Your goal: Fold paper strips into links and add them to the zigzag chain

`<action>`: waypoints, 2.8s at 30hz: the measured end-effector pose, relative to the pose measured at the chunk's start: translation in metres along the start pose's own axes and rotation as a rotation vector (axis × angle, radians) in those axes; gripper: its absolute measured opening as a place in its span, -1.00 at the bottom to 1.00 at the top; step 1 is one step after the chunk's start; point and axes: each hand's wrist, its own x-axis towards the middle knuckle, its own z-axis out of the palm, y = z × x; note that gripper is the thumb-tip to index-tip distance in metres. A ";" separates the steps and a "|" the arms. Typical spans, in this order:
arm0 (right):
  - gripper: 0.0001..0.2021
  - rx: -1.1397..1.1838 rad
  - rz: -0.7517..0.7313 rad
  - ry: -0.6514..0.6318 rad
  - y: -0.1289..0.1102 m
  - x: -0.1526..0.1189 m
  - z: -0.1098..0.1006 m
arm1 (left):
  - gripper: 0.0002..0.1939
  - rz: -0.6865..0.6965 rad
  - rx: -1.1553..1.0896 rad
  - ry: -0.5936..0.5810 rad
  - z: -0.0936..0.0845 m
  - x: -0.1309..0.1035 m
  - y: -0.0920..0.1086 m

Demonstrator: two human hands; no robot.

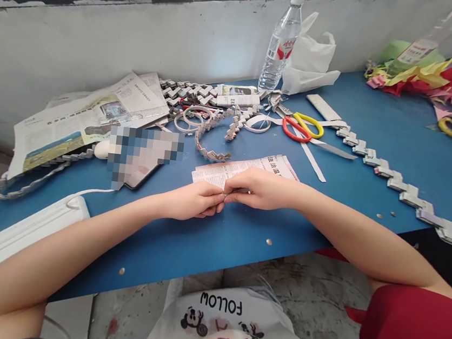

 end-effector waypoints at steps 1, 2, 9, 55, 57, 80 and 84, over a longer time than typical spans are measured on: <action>-0.82 0.006 -0.029 0.040 0.002 -0.001 0.000 | -0.68 0.018 -0.057 -0.003 0.001 0.000 -0.001; -0.82 0.000 -0.055 0.081 0.003 -0.002 0.001 | -0.68 0.033 -0.120 -0.011 0.002 0.000 -0.002; -0.78 -0.073 -0.134 0.406 -0.005 -0.009 -0.004 | -0.72 0.141 -0.530 0.197 -0.001 0.005 0.001; -0.67 0.403 0.099 -0.061 0.010 -0.007 -0.008 | -0.61 0.010 -0.126 -0.155 -0.006 0.003 -0.003; -0.67 0.343 0.131 -0.064 0.007 -0.009 -0.007 | -0.59 0.010 -0.095 -0.135 -0.004 0.003 -0.002; -0.65 0.577 0.290 0.176 0.004 -0.008 0.001 | -0.57 0.246 -0.057 0.228 0.018 0.005 -0.020; -0.65 0.625 0.289 0.151 0.007 -0.007 0.004 | -0.57 0.232 0.013 0.246 0.018 0.005 -0.019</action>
